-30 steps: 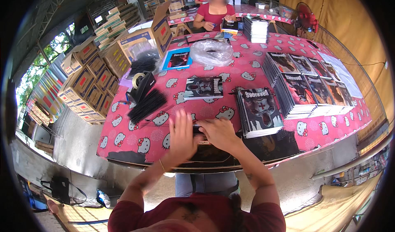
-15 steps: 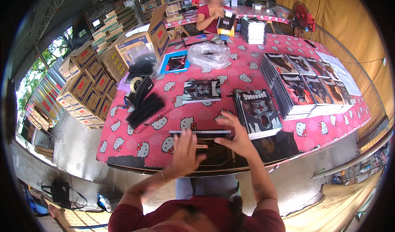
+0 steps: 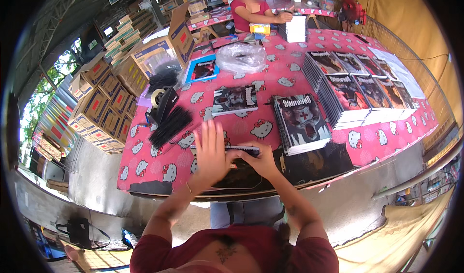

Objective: The person manually threads a spiral binding coil through the pre-punched holes of a notebook and rotates the coil by hand to bind the pages together.

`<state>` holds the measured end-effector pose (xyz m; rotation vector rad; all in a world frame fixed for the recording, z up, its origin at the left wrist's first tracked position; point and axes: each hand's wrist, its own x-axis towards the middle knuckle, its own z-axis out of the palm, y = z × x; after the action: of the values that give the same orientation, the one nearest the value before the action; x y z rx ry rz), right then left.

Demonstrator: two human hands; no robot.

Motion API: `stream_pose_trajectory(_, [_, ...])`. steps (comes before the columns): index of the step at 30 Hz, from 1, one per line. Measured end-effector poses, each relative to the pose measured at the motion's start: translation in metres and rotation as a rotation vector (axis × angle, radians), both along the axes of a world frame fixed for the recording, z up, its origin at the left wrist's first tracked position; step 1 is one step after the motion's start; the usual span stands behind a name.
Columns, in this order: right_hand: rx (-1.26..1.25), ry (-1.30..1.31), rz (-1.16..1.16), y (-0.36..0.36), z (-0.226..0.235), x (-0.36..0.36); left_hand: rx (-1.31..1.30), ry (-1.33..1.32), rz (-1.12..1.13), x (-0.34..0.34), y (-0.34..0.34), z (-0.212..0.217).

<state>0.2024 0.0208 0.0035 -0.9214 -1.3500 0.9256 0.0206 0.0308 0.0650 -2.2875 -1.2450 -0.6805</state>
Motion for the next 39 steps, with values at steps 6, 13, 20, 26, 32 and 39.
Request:
stream_pose_trajectory(6, [0.030,-0.002,0.047,-0.002,0.007,0.003,-0.165,0.004,-0.249,-0.009,-0.033,-0.064])
stream_pose_trajectory(13, [0.076,-0.069,0.201,0.010,0.001,0.011,-0.230,-0.017,-0.353,-0.008,-0.042,-0.082])
stream_pose_trajectory(20, [0.003,-0.136,0.259,0.012,-0.003,0.021,-0.231,0.063,-0.282,0.004,-0.030,-0.054])
stream_pose_trajectory(26, [0.067,-0.179,0.270,0.014,-0.001,0.015,-0.165,-0.020,-0.223,0.018,0.001,-0.017])
stream_pose_trajectory(32, [-0.059,-0.222,0.277,0.012,0.002,0.015,-0.203,-0.048,-0.220,0.017,-0.001,-0.017])
stream_pose_trajectory(39, [-0.078,-0.195,0.281,0.016,-0.005,0.018,-0.211,-0.207,-0.363,0.008,-0.014,-0.010])
